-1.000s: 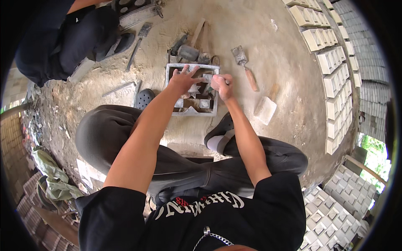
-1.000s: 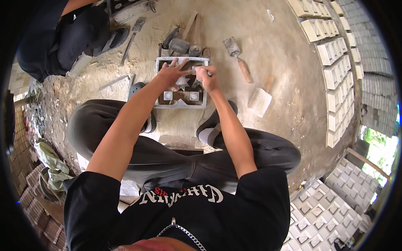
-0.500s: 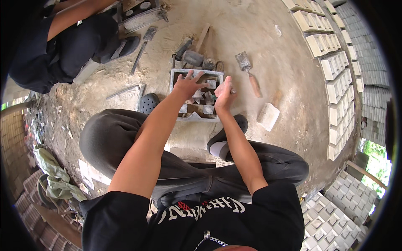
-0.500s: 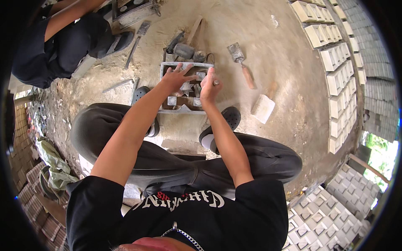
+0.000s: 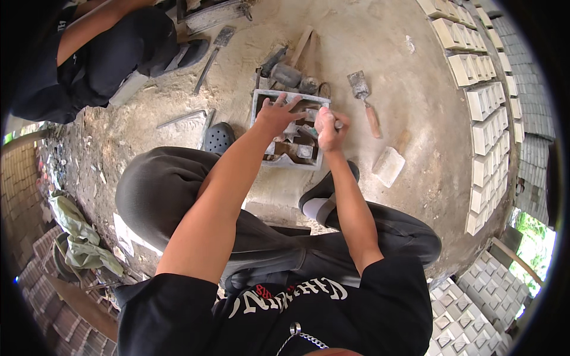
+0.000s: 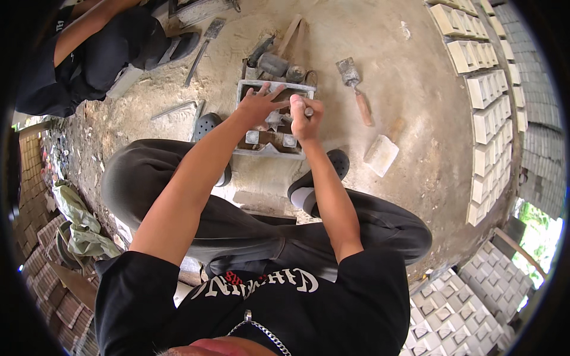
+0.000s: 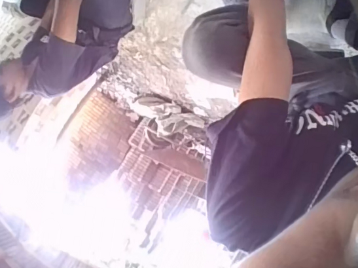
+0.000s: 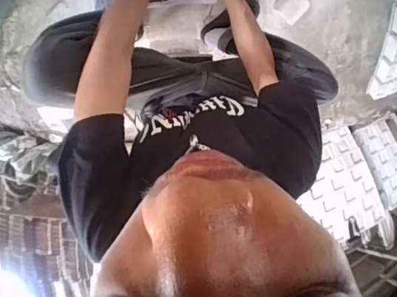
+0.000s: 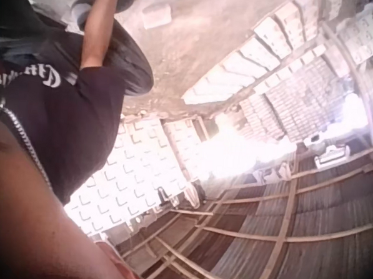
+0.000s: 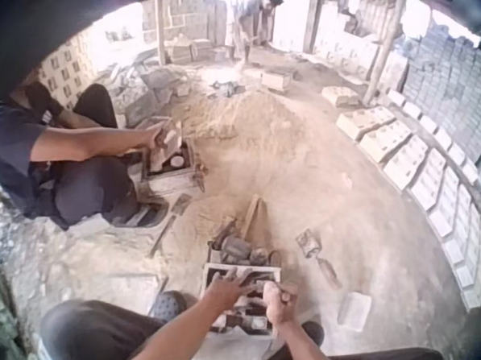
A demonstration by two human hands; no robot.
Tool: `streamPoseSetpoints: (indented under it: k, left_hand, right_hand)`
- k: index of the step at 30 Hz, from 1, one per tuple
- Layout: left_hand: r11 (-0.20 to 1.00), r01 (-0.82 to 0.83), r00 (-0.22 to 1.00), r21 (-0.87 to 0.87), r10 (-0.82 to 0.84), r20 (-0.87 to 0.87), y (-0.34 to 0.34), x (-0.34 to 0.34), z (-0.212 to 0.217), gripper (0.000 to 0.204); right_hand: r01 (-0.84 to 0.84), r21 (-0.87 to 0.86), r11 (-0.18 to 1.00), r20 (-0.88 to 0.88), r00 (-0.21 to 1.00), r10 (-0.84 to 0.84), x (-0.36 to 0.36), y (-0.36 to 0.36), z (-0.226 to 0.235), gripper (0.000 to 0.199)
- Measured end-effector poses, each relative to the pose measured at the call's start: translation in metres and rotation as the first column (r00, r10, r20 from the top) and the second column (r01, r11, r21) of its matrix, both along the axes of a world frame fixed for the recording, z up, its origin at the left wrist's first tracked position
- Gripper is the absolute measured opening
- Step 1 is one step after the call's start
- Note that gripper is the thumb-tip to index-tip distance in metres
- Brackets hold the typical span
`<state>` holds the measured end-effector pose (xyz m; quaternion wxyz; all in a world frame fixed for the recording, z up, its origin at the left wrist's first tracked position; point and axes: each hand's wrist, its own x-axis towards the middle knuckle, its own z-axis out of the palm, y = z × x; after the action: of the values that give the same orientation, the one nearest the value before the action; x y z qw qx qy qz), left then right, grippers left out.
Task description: The person fills a star-shaped mold with cement and uses a tool to smooth and press the material into the mold.
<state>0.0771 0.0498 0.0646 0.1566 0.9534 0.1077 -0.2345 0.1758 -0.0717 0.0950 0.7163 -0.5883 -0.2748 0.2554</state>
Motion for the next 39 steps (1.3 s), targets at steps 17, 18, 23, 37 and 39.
streamPoseSetpoints:
  k: [17, 18, 23, 37, 39]
  left_hand:
    - [0.999, -0.049, 0.998, 0.018, 0.048, 0.031, 0.003, -0.001, -0.011, 0.103]
    - [0.998, -0.057, 0.998, 0.005, 0.057, 0.001, 0.001, -0.002, -0.011, 0.103]
    - [0.999, -0.039, 0.999, -0.027, 0.038, -0.009, 0.002, 0.002, -0.007, 0.1]
    - [0.999, -0.024, 1.0, -0.025, 0.024, 0.004, -0.001, -0.001, -0.016, 0.107]
    - [0.999, -0.019, 0.999, -0.05, 0.021, 0.047, 0.007, -0.011, -0.024, 0.111]
  right_hand:
    - [-0.301, -0.029, 0.953, 0.297, 0.908, 0.296, 0.015, 0.008, 0.001, 0.028]
    - [-0.345, -0.039, 0.938, 0.323, 0.884, 0.339, 0.017, 0.007, -0.008, 0.026]
    - [-0.378, -0.16, 0.912, 0.152, 0.904, 0.401, 0.031, 0.004, -0.034, 0.031]
    - [-0.096, 0.059, 0.994, -0.043, 0.994, 0.099, 0.021, 0.012, -0.015, 0.037]
    - [-0.019, 0.02, 1.0, -0.174, 0.984, 0.022, 0.012, 0.018, 0.02, 0.039]
